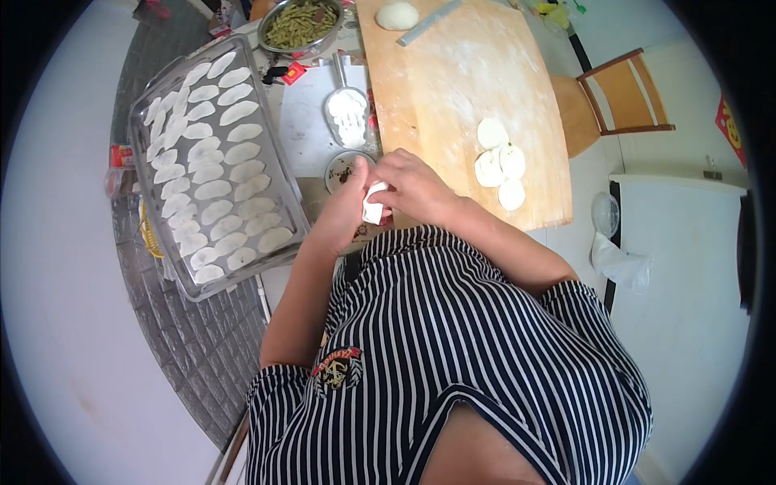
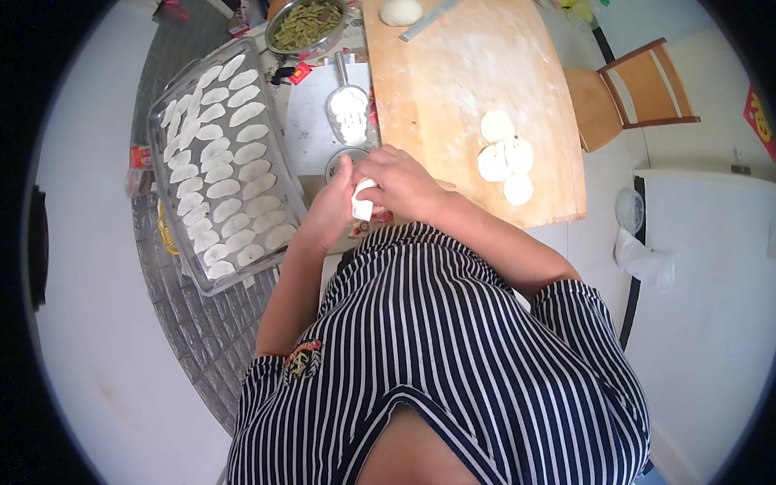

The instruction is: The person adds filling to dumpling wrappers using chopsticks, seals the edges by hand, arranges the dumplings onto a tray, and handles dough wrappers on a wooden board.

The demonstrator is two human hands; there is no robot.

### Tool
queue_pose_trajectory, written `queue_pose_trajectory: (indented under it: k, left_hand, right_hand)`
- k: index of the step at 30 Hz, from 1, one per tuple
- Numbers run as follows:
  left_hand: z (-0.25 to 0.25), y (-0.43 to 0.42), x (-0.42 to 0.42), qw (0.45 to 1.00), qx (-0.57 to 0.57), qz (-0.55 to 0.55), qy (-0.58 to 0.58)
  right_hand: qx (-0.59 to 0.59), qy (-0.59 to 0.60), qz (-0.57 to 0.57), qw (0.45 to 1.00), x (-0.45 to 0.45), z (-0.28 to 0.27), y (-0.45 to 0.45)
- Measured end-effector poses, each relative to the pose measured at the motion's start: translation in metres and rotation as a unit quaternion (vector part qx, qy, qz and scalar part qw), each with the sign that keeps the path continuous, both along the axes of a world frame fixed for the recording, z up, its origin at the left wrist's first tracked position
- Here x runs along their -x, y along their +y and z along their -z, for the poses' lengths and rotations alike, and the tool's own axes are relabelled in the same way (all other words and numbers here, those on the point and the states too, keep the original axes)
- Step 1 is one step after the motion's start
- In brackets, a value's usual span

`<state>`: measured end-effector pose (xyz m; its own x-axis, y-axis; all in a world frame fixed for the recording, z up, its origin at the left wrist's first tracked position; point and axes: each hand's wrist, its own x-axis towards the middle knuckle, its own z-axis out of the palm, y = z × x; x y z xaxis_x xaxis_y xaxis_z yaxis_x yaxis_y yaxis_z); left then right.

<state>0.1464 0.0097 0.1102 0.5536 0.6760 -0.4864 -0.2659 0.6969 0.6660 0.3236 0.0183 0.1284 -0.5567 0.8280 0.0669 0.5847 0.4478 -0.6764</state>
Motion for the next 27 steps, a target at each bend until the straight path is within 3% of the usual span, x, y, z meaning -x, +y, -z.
queue_pose_trajectory:
  k: [2,4,6,8,10,13,14,16,18,21,23,24,26,27]
  left_hand:
    - [0.0,-0.001,0.003,1.0,0.005,0.006,-0.009]
    - [-0.012,-0.01,-0.001,0.993,-0.038,-0.094,-0.057]
    - [-0.01,-0.013,0.012,0.995,-0.069,-0.053,-0.051]
    - [-0.009,-0.014,0.009,0.985,-0.166,-0.051,-0.021]
    - [-0.008,-0.011,0.005,0.983,-0.164,-0.068,-0.051]
    - [-0.014,-0.005,-0.003,0.954,-0.144,-0.157,-0.212]
    - [-0.02,-0.006,-0.007,0.953,-0.145,-0.159,-0.213]
    - [-0.027,-0.007,-0.015,0.91,-0.078,-0.205,-0.351]
    - [-0.025,-0.006,-0.019,0.924,-0.09,-0.197,-0.314]
    - [-0.024,0.001,-0.014,0.937,-0.109,-0.185,-0.277]
    - [-0.034,0.0,-0.021,0.939,-0.083,-0.246,-0.224]
    - [-0.041,-0.001,-0.022,0.939,-0.081,-0.243,-0.229]
    - [-0.048,-0.003,-0.02,0.934,-0.069,-0.257,-0.238]
    - [-0.054,-0.005,-0.022,0.935,-0.037,-0.266,-0.232]
  right_hand:
    - [0.053,0.07,0.043,0.995,0.0,-0.001,-0.005]
    - [0.109,0.14,0.081,0.981,-0.001,-0.003,-0.009]
    - [0.342,0.361,0.146,0.855,-0.001,-0.01,-0.01]
    - [0.332,0.373,0.144,0.854,0.003,-0.028,-0.012]
    - [0.324,0.426,0.153,0.831,0.008,-0.039,-0.013]
    - [0.28,0.407,0.192,0.848,0.01,-0.043,-0.01]
    - [0.27,0.39,0.217,0.853,0.01,-0.043,-0.009]
    - [0.274,0.405,0.228,0.842,0.015,-0.056,-0.011]
    - [0.277,0.421,0.239,0.83,0.018,-0.06,-0.013]
    - [0.251,0.383,0.242,0.855,0.017,-0.052,-0.015]
    - [0.002,0.329,0.188,0.925,0.019,-0.047,-0.011]
    - [-0.001,0.325,0.19,0.926,0.02,-0.05,-0.009]
    - [0.151,0.427,0.109,0.885,0.026,-0.057,-0.008]
    - [0.167,0.432,0.092,0.882,0.029,-0.06,-0.008]
